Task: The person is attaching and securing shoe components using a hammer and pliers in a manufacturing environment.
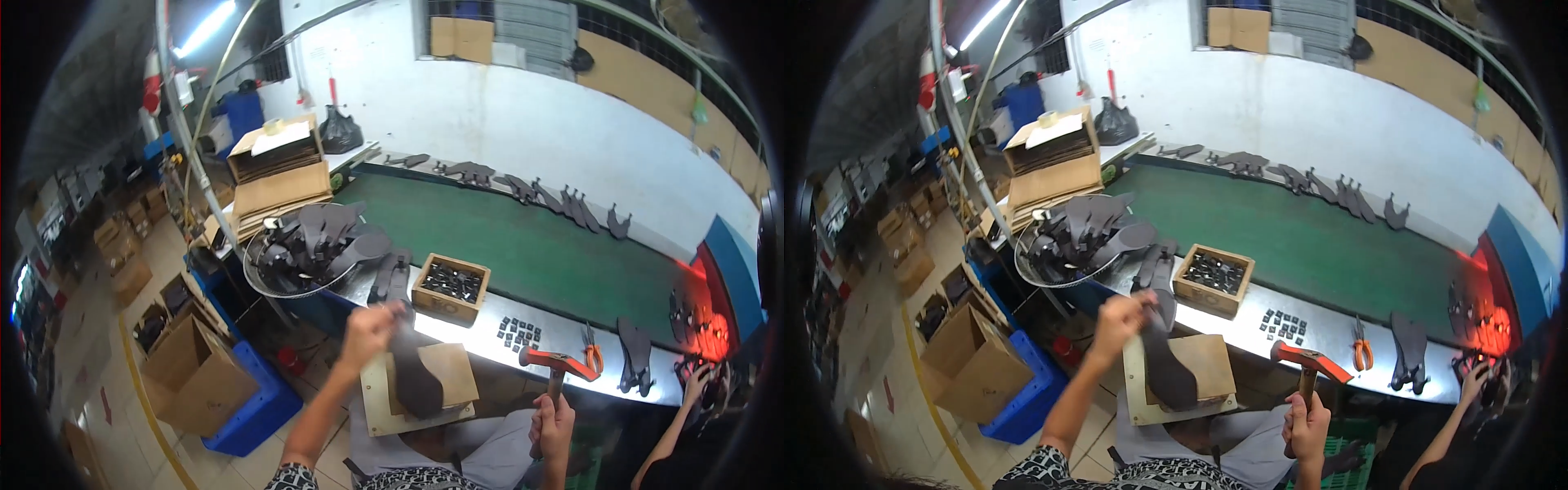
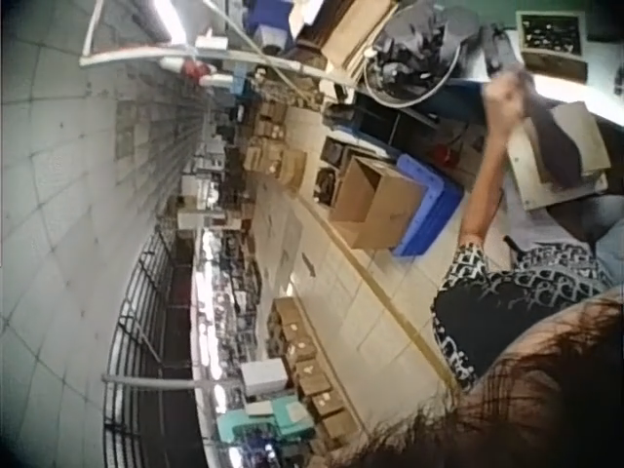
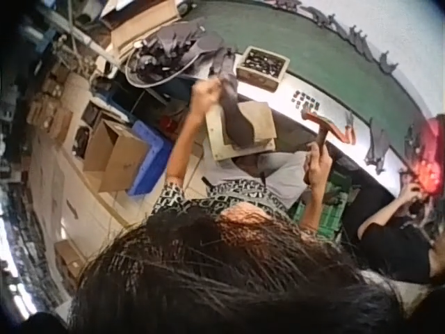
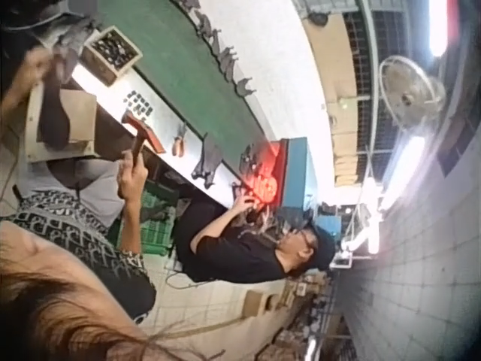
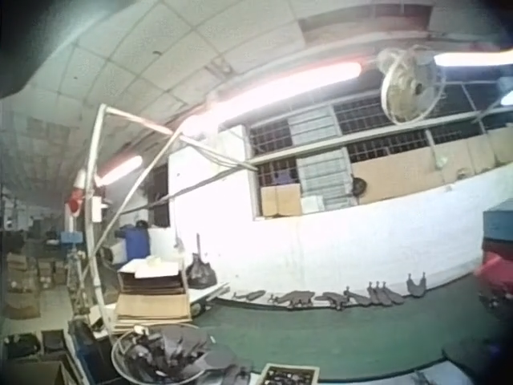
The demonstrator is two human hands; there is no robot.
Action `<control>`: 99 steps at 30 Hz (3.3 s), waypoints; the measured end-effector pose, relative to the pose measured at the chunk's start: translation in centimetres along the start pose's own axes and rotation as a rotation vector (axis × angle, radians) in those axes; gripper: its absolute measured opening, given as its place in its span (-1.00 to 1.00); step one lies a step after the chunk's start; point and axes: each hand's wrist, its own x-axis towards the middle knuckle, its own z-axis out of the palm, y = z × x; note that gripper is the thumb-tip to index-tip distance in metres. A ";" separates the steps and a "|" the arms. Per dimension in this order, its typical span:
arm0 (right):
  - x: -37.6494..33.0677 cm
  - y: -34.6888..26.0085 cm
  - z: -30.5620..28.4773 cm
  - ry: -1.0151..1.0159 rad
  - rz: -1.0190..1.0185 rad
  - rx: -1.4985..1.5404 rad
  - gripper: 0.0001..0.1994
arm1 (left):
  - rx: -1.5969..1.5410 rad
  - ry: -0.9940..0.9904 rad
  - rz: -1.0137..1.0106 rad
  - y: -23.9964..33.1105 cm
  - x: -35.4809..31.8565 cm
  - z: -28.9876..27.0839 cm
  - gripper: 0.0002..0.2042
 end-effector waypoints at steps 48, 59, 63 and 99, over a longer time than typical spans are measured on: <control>-7.3 31.8 -7.6 0.391 0.354 0.072 -0.60 | -0.097 -0.336 0.610 22.4 13.8 21.7 -0.61; -6.3 17.6 -4.1 0.282 0.541 0.135 -0.57 | 0.017 -0.124 -0.156 2.6 -3.5 9.2 -0.64; -6.4 15.9 -3.9 0.305 0.629 0.181 -0.57 | 0.028 -0.155 -0.213 4.1 -3.7 8.6 -0.53; -8.7 18.8 -4.1 0.019 0.329 0.403 -0.68 | 0.635 -0.709 -0.027 -11.2 12.6 19.3 -0.78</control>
